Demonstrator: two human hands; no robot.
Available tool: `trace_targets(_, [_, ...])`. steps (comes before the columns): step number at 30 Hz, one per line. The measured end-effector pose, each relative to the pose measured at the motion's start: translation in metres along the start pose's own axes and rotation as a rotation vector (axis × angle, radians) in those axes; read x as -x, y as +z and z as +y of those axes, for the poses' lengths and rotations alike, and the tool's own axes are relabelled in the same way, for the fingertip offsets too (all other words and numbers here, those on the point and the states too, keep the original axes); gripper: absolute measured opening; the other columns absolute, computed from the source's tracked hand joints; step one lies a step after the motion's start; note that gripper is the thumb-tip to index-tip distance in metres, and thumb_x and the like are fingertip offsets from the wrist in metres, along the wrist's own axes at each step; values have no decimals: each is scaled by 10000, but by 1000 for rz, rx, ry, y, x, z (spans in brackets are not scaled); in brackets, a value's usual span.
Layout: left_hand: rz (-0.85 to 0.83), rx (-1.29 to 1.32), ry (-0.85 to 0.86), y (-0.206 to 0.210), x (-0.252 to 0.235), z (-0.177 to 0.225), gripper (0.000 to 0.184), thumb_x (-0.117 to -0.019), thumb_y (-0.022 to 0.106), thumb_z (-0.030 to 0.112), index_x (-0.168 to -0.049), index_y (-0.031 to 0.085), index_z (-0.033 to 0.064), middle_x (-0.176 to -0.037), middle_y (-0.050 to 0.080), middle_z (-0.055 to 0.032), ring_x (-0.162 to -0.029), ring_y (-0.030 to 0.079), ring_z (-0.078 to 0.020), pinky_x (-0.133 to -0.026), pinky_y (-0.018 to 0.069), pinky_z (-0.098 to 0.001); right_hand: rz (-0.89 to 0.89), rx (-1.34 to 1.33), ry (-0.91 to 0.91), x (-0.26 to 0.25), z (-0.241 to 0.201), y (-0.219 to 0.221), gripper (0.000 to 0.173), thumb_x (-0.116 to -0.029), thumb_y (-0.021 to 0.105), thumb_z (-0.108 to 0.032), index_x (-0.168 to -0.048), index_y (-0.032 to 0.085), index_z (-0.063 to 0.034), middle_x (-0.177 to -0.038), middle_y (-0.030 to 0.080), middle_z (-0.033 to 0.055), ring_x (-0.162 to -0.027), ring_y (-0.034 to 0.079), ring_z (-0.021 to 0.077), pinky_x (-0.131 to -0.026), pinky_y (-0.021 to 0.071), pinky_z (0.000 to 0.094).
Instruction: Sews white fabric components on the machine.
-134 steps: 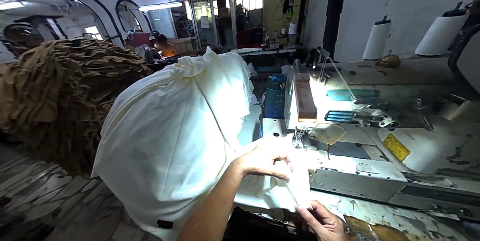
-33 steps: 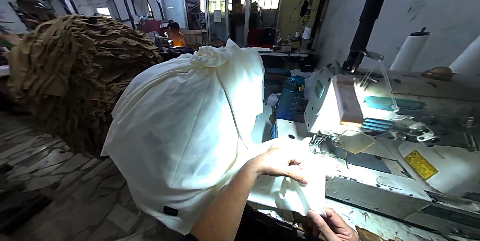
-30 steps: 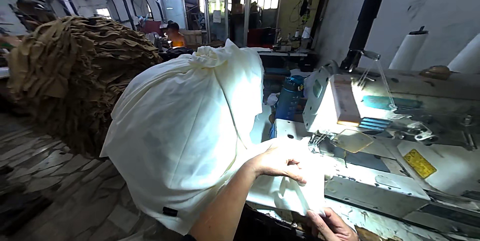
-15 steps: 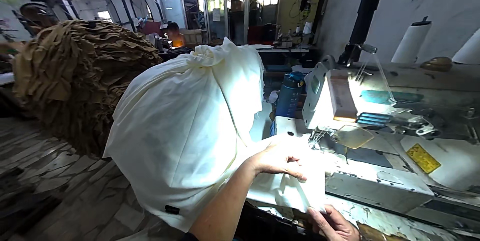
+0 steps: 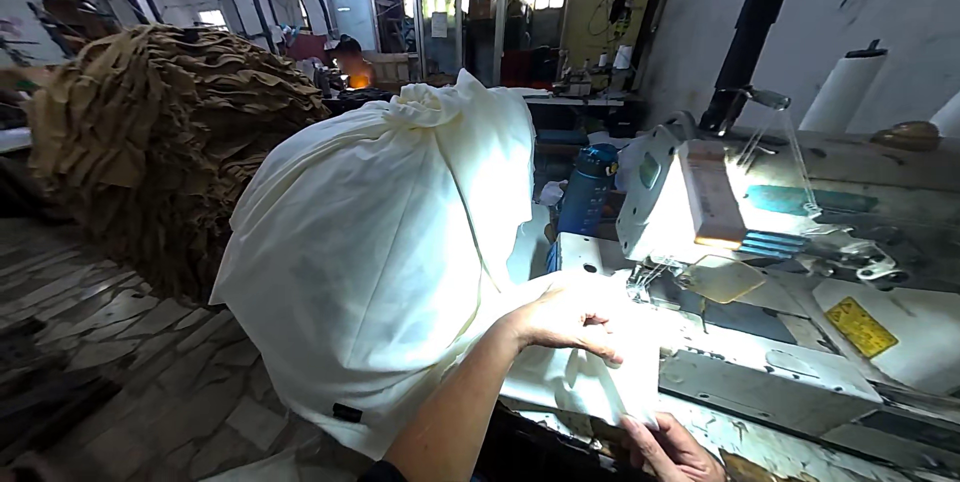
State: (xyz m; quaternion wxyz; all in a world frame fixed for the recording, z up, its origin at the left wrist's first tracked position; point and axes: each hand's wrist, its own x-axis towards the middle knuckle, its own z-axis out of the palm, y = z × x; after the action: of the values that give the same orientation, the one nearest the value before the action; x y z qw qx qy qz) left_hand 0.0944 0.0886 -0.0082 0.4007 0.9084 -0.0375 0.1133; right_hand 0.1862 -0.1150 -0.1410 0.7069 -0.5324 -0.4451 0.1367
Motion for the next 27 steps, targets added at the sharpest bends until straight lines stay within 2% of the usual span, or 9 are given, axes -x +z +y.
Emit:
trace_targets(7, [7, 0, -15, 0, 0, 2, 222, -886, 764, 160, -816, 669, -27, -714, 588, -44, -718, 517, -106, -730, 417, -311, -10, 32, 12, 0, -2, -1, 79, -936, 634, 12, -914, 669, -54, -750, 680, -142, -633, 628, -57, -636, 564, 159])
trace_targets(16, [-4, -13, -23, 2, 1, 3, 256, -888, 763, 167, -781, 642, -31, -721, 578, -54, -728, 516, -121, -735, 412, -322, 9, 29, 3, 3, -2, -1, 115, -925, 629, 32, -904, 667, -75, -733, 679, -155, -615, 621, -68, -618, 552, 138])
trace_targets(22, [-2, -5, -121, 0, 4, 9, 209, -904, 751, 150, -901, 695, -52, -812, 646, -72, -774, 548, -95, -762, 452, -300, 62, 31, -20, 1, 3, 5, 61, -911, 668, -48, -878, 687, -95, -722, 675, -141, -595, 603, -67, -584, 536, 125])
trace_targets(24, [-81, -152, -169, 0, 2, 22, 225, -907, 752, 186, -929, 704, -32, -847, 658, -100, -814, 574, -160, -789, 456, -372, 80, 8, -14, 0, 0, 6, 49, -899, 673, -73, -870, 707, -93, -744, 682, -116, -610, 611, -58, -588, 538, 126])
trace_targets(26, [-268, -413, -184, 1, -5, 42, 261, -916, 756, 234, -974, 710, -16, -906, 679, -152, -888, 627, -273, -846, 465, -495, 45, -5, -9, -2, -8, 2, 56, -897, 674, -57, -910, 729, -53, -811, 710, -70, -674, 643, -34, -646, 563, 150])
trace_targets(27, [-364, -542, -177, 1, -6, 51, 270, -924, 745, 237, -1015, 714, -15, -964, 685, -173, -948, 642, -310, -888, 464, -518, 18, 15, -23, -5, -13, 0, 58, -896, 684, -64, -914, 733, -40, -834, 718, -55, -703, 653, -32, -676, 570, 157])
